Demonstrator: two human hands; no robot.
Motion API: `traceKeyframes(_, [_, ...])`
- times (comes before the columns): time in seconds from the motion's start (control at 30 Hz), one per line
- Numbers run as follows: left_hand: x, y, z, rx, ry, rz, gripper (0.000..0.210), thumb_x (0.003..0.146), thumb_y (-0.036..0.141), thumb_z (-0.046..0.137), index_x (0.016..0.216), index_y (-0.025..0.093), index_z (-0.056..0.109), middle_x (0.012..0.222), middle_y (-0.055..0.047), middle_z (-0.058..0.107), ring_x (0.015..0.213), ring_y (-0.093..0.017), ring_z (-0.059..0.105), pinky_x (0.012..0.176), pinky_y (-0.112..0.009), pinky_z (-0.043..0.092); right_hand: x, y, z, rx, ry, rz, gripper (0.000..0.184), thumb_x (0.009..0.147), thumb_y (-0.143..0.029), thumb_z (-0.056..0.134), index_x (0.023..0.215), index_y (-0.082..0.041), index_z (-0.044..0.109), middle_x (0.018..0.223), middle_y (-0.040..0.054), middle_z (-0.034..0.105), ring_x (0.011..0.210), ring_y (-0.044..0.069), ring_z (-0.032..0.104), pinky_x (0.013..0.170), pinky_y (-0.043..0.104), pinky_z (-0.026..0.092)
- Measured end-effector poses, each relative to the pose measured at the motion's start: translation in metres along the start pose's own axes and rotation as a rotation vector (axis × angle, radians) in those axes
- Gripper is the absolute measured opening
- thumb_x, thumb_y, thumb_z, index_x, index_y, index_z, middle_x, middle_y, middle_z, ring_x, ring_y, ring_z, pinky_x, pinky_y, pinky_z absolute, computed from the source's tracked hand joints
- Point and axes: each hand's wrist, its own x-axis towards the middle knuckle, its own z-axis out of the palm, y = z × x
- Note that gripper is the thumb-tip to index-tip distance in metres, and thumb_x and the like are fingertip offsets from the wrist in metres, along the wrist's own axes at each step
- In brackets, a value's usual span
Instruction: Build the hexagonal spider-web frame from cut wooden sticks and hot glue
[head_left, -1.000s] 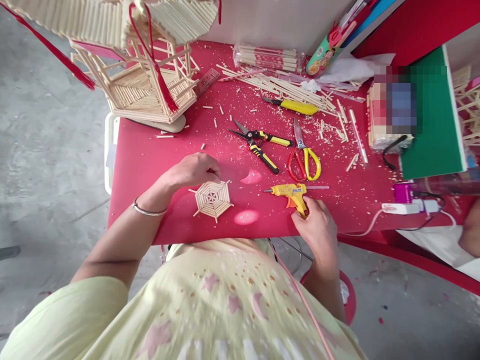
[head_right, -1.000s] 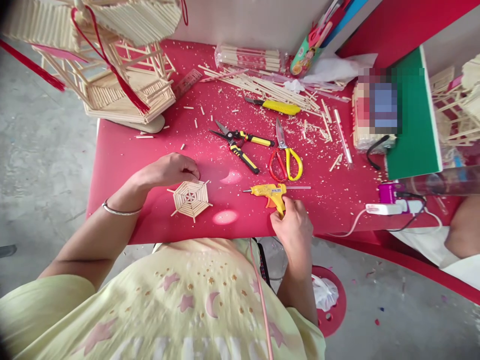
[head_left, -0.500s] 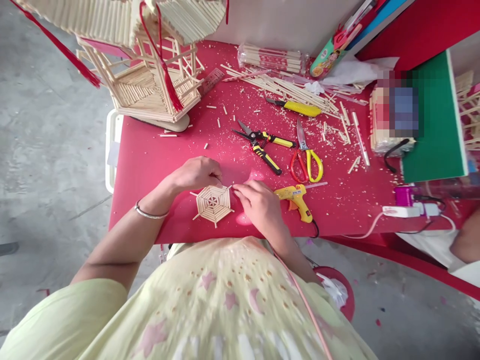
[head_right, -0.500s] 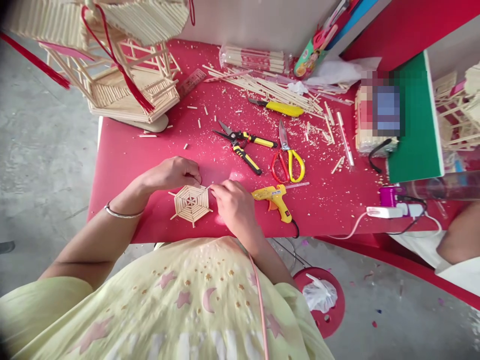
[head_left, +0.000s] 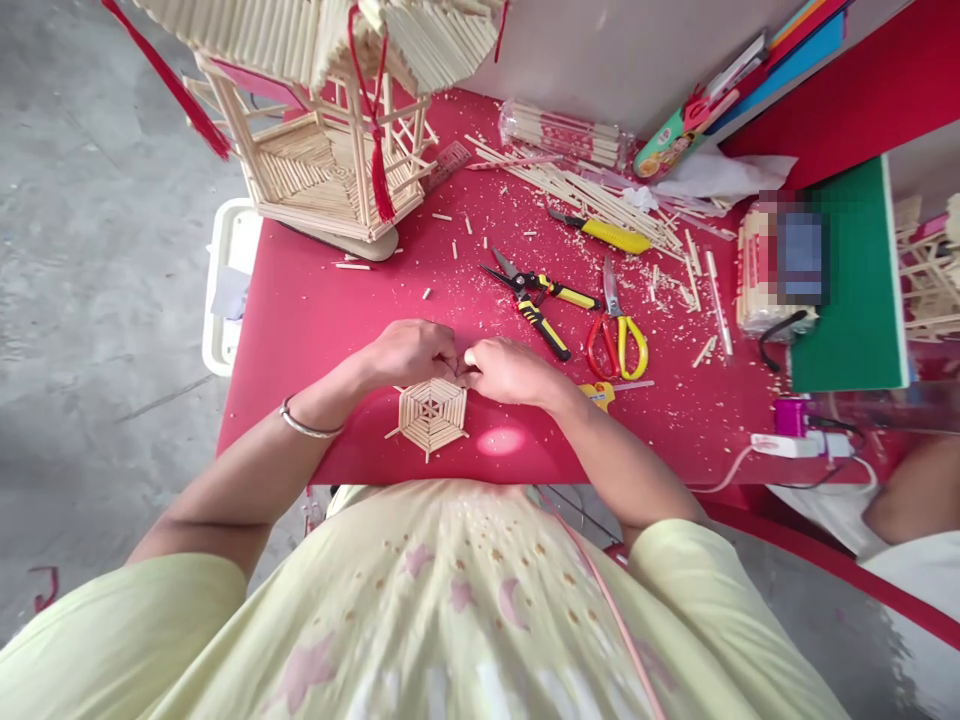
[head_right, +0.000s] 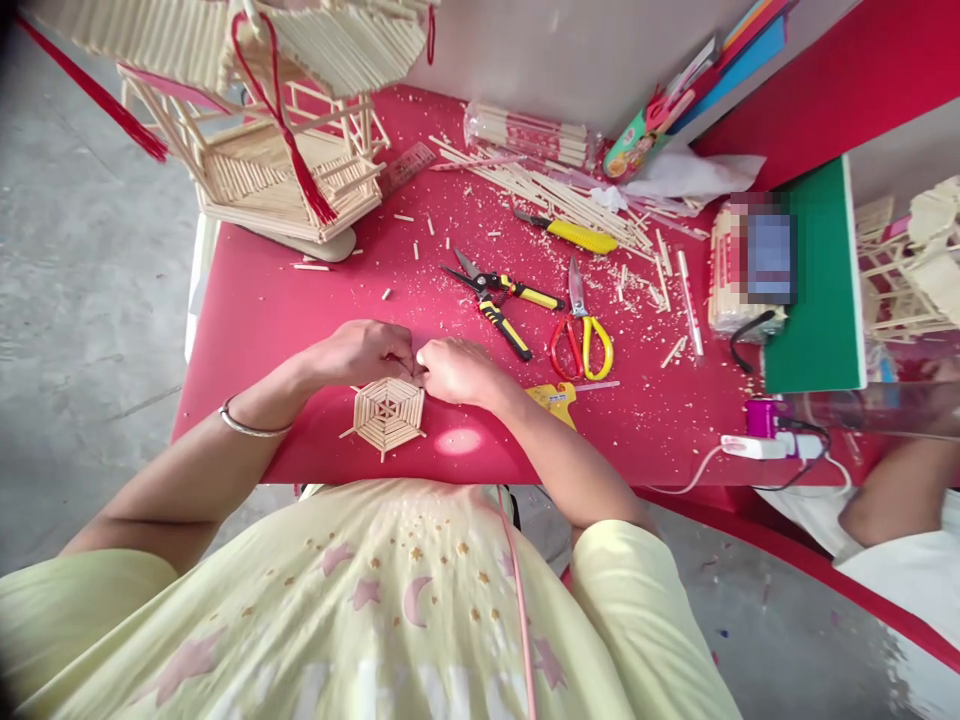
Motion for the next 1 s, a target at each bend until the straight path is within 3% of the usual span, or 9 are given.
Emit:
traceKeyframes(0.23, [-0.005,-0.015,-0.015,-0.173,-0.045,0.164,0.024,0.084,0.021,0.058,0.079,0.024,0.082,0.084,-0.003,0.074,0.074,-0.014,0.064,0.071,-0.023,0.047,-0.001,-0.001,0.000,-0.010,-0.007,-0.040,0.019,0.096,-0.032,0.062,0.099,-0.023,0.078,0.100,0.0093,0.079,0.092,0.023,0.070,0.071,0.030,0.039])
traceKeyframes(0.43, [-0.007,-0.018,-0.025,-0.174,-0.123,0.218,0.028,0.087,0.019,0.054,0.081,0.023,0.081,0.085,-0.004,0.072,0.075,-0.014,0.064,0.073,-0.023,0.047,-0.002,0.001,0.000,0.024,-0.006,-0.035,0.020,0.097,-0.032,0.061,0.096,-0.023,0.079,0.098,0.0087,0.079,0.090,0.022,0.070,0.070,0.029,0.038])
traceKeyframes(1.0, [-0.008,-0.021,-0.019,-0.163,-0.107,0.242,0.026,0.084,0.012,0.059,0.078,0.022,0.082,0.084,-0.005,0.071,0.072,-0.013,0.062,0.071,-0.023,0.046,-0.003,0.003,0.007,0.034,0.002,-0.063,0.017,0.093,-0.028,0.061,0.087,-0.023,0.075,0.088,0.0066,0.078,0.078,0.019,0.067,0.062,0.030,0.031])
